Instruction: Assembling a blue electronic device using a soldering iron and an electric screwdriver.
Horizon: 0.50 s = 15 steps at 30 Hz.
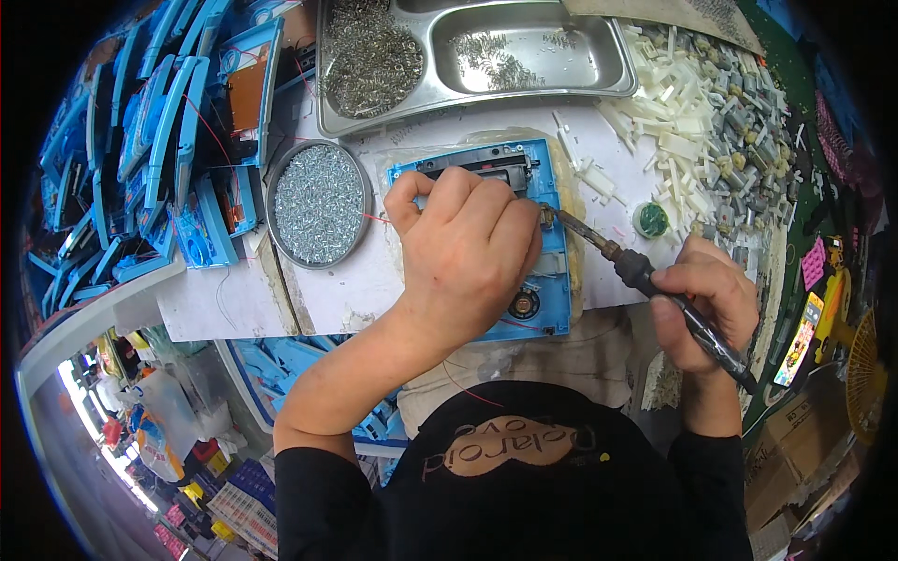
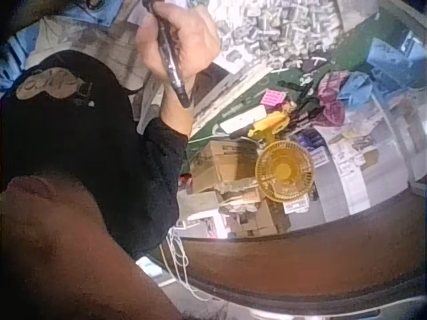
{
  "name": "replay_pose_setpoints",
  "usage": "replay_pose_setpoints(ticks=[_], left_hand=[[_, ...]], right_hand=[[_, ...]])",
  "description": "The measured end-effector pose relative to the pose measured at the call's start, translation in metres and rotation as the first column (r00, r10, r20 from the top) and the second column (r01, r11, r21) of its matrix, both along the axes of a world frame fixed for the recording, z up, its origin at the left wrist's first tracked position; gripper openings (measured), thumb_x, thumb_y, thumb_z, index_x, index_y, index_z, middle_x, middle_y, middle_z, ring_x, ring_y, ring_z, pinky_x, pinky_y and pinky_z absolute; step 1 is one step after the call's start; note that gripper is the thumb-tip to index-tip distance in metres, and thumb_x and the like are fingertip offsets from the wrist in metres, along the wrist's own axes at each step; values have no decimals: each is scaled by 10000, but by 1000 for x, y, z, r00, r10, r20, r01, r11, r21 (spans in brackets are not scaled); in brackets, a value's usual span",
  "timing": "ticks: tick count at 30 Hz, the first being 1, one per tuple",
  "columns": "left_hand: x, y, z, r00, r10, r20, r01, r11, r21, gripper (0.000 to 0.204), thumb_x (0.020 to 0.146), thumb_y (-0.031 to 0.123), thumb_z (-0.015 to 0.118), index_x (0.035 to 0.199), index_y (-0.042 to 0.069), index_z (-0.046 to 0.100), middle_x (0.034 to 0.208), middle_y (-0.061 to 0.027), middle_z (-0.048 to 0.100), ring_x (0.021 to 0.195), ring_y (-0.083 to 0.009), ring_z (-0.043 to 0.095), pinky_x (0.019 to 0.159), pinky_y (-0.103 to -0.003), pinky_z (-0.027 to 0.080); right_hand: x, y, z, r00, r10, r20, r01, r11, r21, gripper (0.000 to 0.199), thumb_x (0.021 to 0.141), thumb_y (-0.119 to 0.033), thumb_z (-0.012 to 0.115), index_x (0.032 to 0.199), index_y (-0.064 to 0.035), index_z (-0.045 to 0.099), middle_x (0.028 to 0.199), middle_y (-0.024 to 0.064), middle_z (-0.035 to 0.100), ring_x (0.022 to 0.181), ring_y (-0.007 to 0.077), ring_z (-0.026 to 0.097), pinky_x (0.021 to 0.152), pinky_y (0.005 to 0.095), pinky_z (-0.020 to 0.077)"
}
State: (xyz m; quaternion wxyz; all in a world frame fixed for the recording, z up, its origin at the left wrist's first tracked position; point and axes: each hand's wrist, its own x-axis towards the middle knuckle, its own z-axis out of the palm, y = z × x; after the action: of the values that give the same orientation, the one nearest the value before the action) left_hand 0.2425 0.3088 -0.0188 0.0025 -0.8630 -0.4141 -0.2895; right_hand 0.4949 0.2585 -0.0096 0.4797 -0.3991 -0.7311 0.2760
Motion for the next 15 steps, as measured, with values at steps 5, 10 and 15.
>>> replay_pose_setpoints(ticks=[5,10,15], left_hand=[[1,0,0,1000,6,-2,-6,1000,-13,209,679,85,810,829,146,677,790,12,585,785,-195,577,834,-395,310],[3,0,1,1000,10,2,-10,1000,-19,203,680,89,809,815,146,668,780,8,572,786,-202,576,834,-401,314],[2,0,4,1000,8,-18,-8,1000,-30,204,682,88,809,818,147,669,782,8,570,796,-204,575,832,-404,319]], right_hand=[[-4,-2,5,999,-4,48,3,1000,23,219,754,-30,783,952,-38,691,602,19,510,497,163,454,462,305,319],[-14,-5,18,972,4,236,-31,993,111,314,691,17,792,973,-74,686,599,6,468,492,190,443,459,311,321],[-12,-7,20,970,-6,244,-26,992,126,337,682,30,801,980,-77,686,603,5,467,497,194,438,461,316,319]])
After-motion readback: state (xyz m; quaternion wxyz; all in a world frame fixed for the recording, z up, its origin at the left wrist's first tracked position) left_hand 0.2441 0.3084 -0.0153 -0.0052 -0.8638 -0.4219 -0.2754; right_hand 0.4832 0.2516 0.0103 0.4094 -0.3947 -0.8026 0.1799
